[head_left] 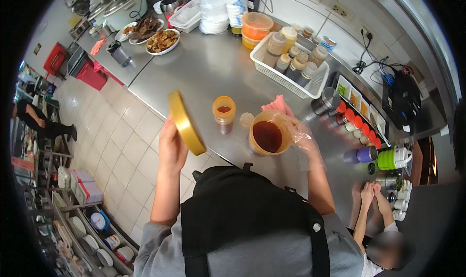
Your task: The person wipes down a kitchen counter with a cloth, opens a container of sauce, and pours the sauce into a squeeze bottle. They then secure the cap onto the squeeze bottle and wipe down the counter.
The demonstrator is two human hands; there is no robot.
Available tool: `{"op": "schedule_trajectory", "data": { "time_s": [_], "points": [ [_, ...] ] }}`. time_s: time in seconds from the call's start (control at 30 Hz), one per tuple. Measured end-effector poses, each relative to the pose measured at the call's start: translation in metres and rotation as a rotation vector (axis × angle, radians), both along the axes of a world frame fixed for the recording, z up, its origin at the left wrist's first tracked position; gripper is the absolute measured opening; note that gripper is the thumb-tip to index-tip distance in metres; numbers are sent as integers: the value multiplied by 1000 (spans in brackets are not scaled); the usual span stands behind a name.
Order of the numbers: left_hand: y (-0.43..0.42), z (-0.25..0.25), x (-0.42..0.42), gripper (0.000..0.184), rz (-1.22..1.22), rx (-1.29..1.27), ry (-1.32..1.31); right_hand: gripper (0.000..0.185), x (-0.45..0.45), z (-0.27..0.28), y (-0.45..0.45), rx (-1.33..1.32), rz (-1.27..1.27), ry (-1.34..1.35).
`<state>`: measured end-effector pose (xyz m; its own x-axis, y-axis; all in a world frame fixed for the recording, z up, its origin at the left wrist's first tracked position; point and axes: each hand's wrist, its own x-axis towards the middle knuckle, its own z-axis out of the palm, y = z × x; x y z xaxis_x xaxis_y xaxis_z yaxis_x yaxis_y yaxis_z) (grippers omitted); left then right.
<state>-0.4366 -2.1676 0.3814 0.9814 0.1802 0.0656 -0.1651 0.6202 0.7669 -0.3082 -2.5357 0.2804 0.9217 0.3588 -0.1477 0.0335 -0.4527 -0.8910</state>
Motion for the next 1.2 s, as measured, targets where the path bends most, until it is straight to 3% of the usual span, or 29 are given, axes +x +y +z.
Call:
{"op": "schedule_trajectory", "data": {
  "time_s": [0.07, 0.2, 0.3, 0.37, 0.47, 0.57, 0.6, 0.83, 1.07, 1.2],
  "points": [
    [25, -21, -21, 31, 238, -11, 145, 38, 4, -11, 2, 32, -95, 17],
    [49, -30, -65, 27, 438, -19, 255, 34, -14, 61, 27, -70, -52, -110],
    [64, -52, -88, 23, 563, -44, 288, 36, -15, 101, 33, -90, -181, 31],
    [65, -54, -97, 19, 601, -14, 307, 36, -10, 128, 39, -273, -157, -278],
    [60, -55, -100, 18, 626, -58, 292, 34, -2, 158, 56, -83, -124, -447],
    [57, -55, -103, 18, 642, -62, 279, 34, -1, 196, 84, -249, -170, -514],
    [58, -58, -105, 18, 647, -74, 273, 33, -1, 202, 94, -203, -127, -653],
    [74, -75, -131, 19, 682, -78, 259, 36, 20, 206, 130, -366, -101, -977],
    [84, -82, -143, 20, 754, -68, 278, 37, 42, 193, 149, -372, -40, -1105],
    [83, -84, -144, 20, 765, -67, 269, 35, 34, 193, 161, -400, -48, -1026]
  ]
}}
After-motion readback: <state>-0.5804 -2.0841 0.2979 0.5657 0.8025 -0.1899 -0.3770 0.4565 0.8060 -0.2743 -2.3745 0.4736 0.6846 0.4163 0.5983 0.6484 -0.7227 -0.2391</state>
